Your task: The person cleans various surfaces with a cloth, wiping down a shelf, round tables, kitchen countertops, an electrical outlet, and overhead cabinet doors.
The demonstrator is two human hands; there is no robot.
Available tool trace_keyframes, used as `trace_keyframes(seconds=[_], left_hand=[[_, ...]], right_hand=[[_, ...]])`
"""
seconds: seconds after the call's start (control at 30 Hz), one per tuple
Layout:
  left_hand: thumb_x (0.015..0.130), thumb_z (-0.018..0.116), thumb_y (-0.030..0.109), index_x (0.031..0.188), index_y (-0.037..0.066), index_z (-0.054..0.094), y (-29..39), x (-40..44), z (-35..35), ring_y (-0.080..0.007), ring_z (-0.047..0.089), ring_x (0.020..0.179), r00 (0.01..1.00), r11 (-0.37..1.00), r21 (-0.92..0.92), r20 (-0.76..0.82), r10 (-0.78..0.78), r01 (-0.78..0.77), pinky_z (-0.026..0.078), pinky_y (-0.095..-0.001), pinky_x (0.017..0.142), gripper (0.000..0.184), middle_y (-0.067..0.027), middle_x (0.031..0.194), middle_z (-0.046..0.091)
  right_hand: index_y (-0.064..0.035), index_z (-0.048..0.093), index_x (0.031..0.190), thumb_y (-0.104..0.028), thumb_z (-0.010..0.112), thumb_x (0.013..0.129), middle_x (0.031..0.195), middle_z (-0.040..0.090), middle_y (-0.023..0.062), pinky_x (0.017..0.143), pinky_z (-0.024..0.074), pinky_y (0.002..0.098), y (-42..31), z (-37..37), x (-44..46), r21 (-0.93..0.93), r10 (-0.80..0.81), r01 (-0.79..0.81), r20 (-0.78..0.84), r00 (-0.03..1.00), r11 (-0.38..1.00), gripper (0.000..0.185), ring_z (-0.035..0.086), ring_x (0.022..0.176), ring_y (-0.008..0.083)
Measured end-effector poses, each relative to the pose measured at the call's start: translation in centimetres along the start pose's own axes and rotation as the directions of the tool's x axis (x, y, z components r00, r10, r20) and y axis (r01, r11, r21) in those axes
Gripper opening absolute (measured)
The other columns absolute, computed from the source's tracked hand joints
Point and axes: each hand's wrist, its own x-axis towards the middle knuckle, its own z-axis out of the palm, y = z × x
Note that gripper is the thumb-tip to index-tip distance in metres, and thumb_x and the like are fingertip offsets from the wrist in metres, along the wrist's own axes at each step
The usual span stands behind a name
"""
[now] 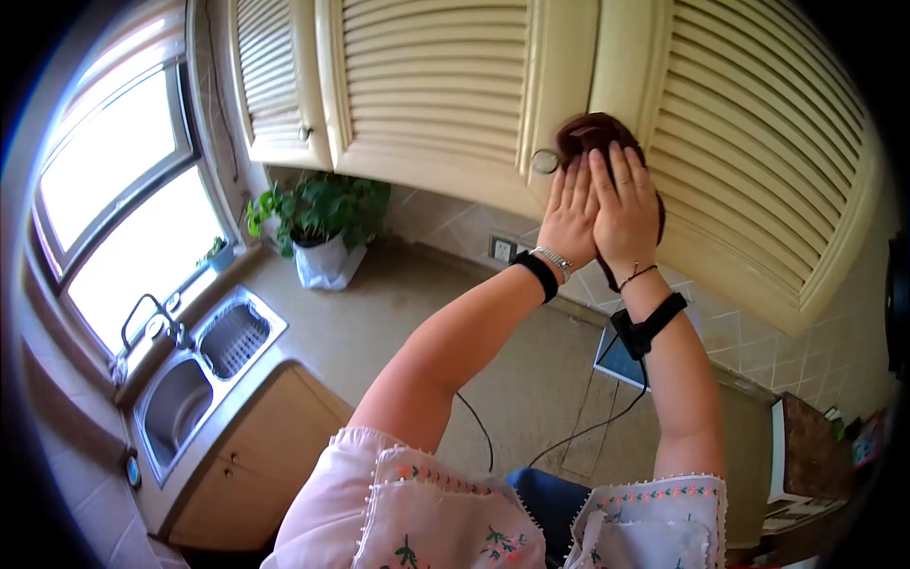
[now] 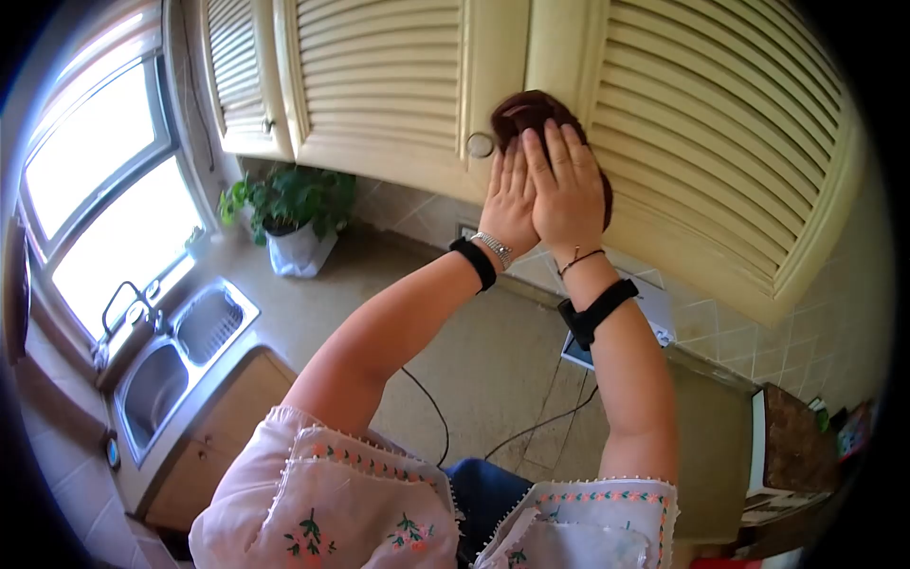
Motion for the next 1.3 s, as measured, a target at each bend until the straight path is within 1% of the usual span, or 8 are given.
trace_keyframes(seconds=[0.13, 0.37, 0.43, 0.63, 0.73, 0.97, 1.17, 1.3], left_hand=[[0.085, 0.043, 0.027, 0.139, -0.006, 0.021, 0.2, -2.2, 0.1, -0.0360, 0.012, 0.138, 0.996, 0.999, 0.017, 0.084, -0.030, 0.029, 0.006, -0.0466, 0.112, 0.066, -0.0249, 0.147, 0.016], [0.083, 0.042, 0.026, 0.137, -0.003, 0.031, 0.4, -6.3, 0.9, -0.0325, 0.019, 0.137, 0.998, 0.999, 0.012, 0.050, -0.042, 0.042, 0.009, -0.0441, 0.113, 0.062, -0.0207, 0.145, 0.026], [0.084, 0.042, 0.027, 0.136, -0.004, 0.032, 0.3, -6.6, 0.6, -0.0310, 0.021, 0.137, 0.991, 0.999, 0.048, 0.132, -0.008, 0.002, 0.010, -0.0435, 0.113, 0.061, -0.0202, 0.144, 0.028], [0.083, 0.044, 0.024, 0.131, -0.007, 0.038, 0.3, -7.3, 0.0, -0.0319, 0.031, 0.132, 0.999, 1.000, -0.014, -0.021, 0.027, -0.027, 0.017, -0.0440, 0.112, 0.057, -0.0218, 0.138, 0.037], [0.082, 0.046, 0.023, 0.131, -0.006, 0.039, 0.6, -5.5, -1.1, -0.0326, 0.032, 0.131, 0.989, 0.996, -0.083, -0.146, 0.011, -0.023, 0.017, -0.0439, 0.111, 0.058, -0.0226, 0.138, 0.037], [0.082, 0.043, 0.025, 0.138, -0.004, 0.027, 1.0, 2.6, -1.0, -0.0353, 0.018, 0.137, 0.989, 0.985, -0.172, -0.143, -0.027, 0.002, 0.010, -0.0461, 0.112, 0.065, -0.0238, 0.144, 0.025], [0.084, 0.042, 0.028, 0.139, -0.003, 0.025, 0.9, 1.8, -0.2, -0.0358, 0.017, 0.137, 0.981, 0.967, -0.247, -0.168, -0.100, 0.056, 0.007, -0.0472, 0.112, 0.064, -0.0228, 0.145, 0.023], [0.085, 0.041, 0.028, 0.139, -0.003, 0.024, 0.7, 0.6, 0.6, -0.0369, 0.016, 0.136, 0.985, 0.983, -0.173, -0.152, -0.081, 0.054, 0.006, -0.0477, 0.112, 0.065, -0.0223, 0.146, 0.021]], right_hand=[[-0.0122, 0.054, 0.124, -0.016, 0.048, 0.084, 0.127, 0.052, 0.0102, 0.097, 0.0378, 0.0391, -0.8, 0.3, -1.8, -0.009, -0.032, 0.033, 0.039, 0.999, 0.999, 0.040, 0.046, 0.119, 0.0274], [-0.0134, 0.051, 0.128, -0.016, 0.046, 0.086, 0.132, 0.048, 0.0080, 0.101, 0.0333, 0.0371, -2.5, 1.0, -6.4, -0.034, -0.023, 0.028, 0.141, 0.990, 0.999, 0.042, 0.042, 0.123, 0.0246], [-0.0129, 0.048, 0.130, -0.016, 0.045, 0.087, 0.134, 0.046, 0.0083, 0.101, 0.0325, 0.0378, -2.4, 1.4, -7.5, -0.038, -0.059, 0.065, 0.145, 0.988, 0.997, 0.043, 0.042, 0.124, 0.0251], [-0.0103, 0.045, 0.132, -0.015, 0.043, 0.088, 0.138, 0.041, 0.0115, 0.102, 0.0301, 0.0425, -2.3, 0.9, -7.9, -0.024, -0.077, 0.085, 0.234, 0.969, 0.996, 0.044, 0.039, 0.126, 0.0288], [-0.0097, 0.046, 0.131, -0.012, 0.043, 0.085, 0.137, 0.043, 0.0128, 0.103, 0.0301, 0.0451, -0.7, -0.9, -4.1, 0.023, -0.121, 0.118, 0.177, 0.977, 0.993, 0.046, 0.040, 0.125, 0.0312], [-0.0067, 0.046, 0.130, -0.008, 0.041, 0.085, 0.132, 0.045, 0.0175, 0.100, 0.0351, 0.0456, 1.8, -0.8, 3.3, 0.021, -0.117, 0.119, -0.079, 0.990, 0.993, 0.045, 0.042, 0.121, 0.0386], [-0.0077, 0.049, 0.128, -0.012, 0.044, 0.087, 0.130, 0.048, 0.0173, 0.099, 0.0361, 0.0442, 1.0, 0.1, 1.9, -0.034, -0.064, 0.062, -0.072, 0.995, 0.998, 0.041, 0.043, 0.120, 0.0380], [-0.0089, 0.049, 0.128, -0.013, 0.044, 0.087, 0.131, 0.048, 0.0154, 0.099, 0.0367, 0.0427, 0.4, 0.3, 0.8, -0.042, -0.044, 0.042, -0.048, 0.998, 0.998, 0.041, 0.044, 0.120, 0.0352]])
